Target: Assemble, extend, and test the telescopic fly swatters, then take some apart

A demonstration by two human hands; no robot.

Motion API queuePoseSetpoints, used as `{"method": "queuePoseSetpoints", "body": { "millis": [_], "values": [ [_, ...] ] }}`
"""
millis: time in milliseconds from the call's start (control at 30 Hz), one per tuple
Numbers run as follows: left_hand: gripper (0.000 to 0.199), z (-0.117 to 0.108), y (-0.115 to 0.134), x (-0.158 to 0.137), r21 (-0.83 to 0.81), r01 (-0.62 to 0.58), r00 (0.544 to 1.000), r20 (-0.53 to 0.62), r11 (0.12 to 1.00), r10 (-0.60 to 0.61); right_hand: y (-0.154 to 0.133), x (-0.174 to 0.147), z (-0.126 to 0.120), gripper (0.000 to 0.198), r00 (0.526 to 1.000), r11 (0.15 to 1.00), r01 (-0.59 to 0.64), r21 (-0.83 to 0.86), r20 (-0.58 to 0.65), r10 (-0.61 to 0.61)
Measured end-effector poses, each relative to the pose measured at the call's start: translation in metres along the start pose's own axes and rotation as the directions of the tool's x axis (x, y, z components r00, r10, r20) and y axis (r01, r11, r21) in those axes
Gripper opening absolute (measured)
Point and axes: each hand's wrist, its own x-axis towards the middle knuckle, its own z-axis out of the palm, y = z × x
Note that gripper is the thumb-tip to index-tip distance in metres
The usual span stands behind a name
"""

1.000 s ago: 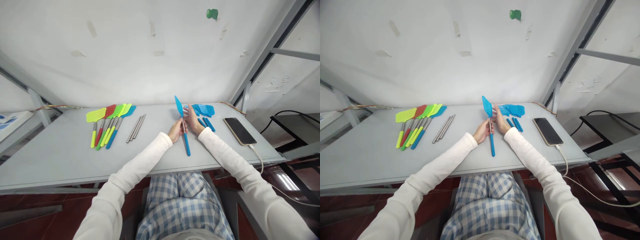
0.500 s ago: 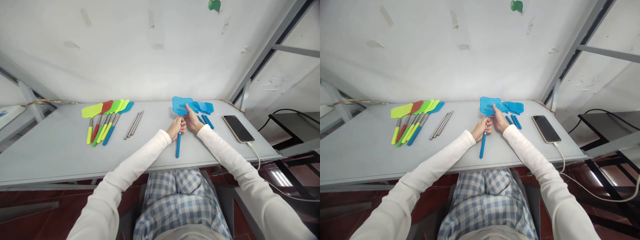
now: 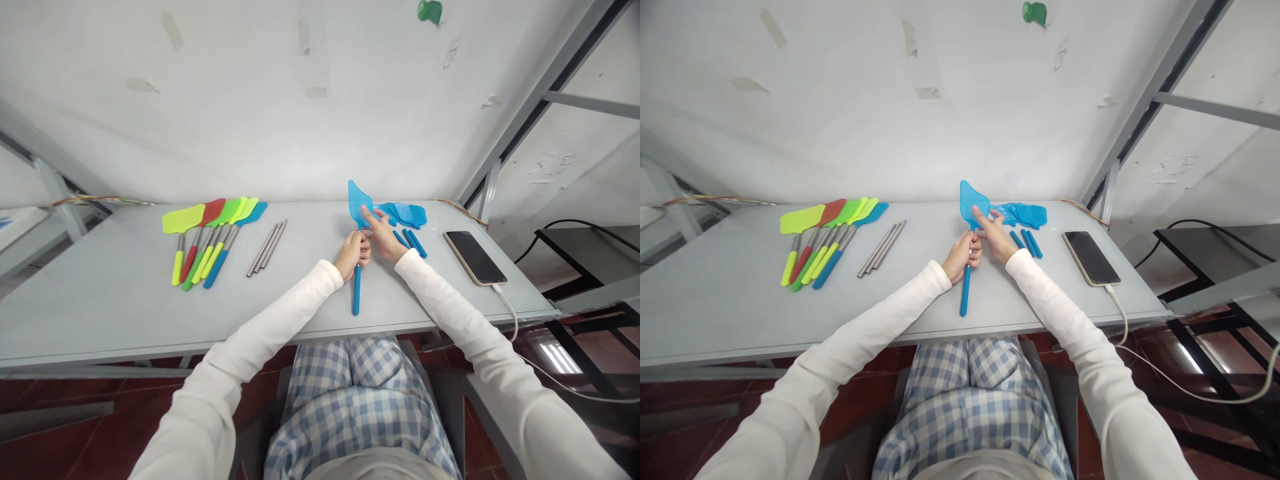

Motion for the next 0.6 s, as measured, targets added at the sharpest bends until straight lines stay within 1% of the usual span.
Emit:
{"method": "queuePoseSetpoints", "body": {
  "millis": [67,100,167,300,400,467,533,600],
  "values": [
    [0.018,-0.001,0.0,0.002,0.023,0.011,0.999,-0.051,1.0,-0.01,-0.001,-0.004,0.002,0.086,0.993,0.988,0.1,-0.12,-0.058,-0.107],
    [0.019,-0.002,0.001,0.002,0.037,0.021,0.998,-0.065,0.999,-0.018,0.0,-0.005,0.004,0.092,0.988,0.974,0.133,-0.183,-0.055,-0.145],
    [0.021,-0.002,0.001,0.004,0.067,0.04,0.996,-0.077,0.997,-0.035,0.001,-0.006,0.005,0.092,0.977,0.937,0.177,-0.302,-0.058,-0.204],
    [0.021,-0.005,0.004,0.005,0.121,0.032,0.998,-0.052,0.992,-0.026,0.005,-0.005,0.004,0.079,0.947,0.858,0.243,-0.452,-0.083,-0.312],
    [0.018,-0.006,0.006,0.005,0.136,0.002,1.0,-0.025,0.991,0.002,0.007,-0.005,0.004,0.067,0.911,0.779,0.348,-0.522,-0.008,-0.412],
    [0.018,-0.008,0.006,0.005,0.133,0.008,0.999,-0.036,0.991,-0.003,0.008,-0.005,0.004,0.056,0.88,0.723,0.424,-0.545,0.058,-0.472],
    [0.019,-0.009,0.005,0.006,0.117,0.021,0.998,-0.063,0.993,-0.014,0.01,-0.005,0.007,0.047,0.865,0.712,0.461,-0.53,0.088,-0.494],
    [0.021,-0.01,0.005,0.007,0.09,0.022,0.996,-0.083,0.996,-0.014,0.011,-0.004,0.009,0.038,0.877,0.761,0.448,-0.469,0.067,-0.475]
  ]
}}
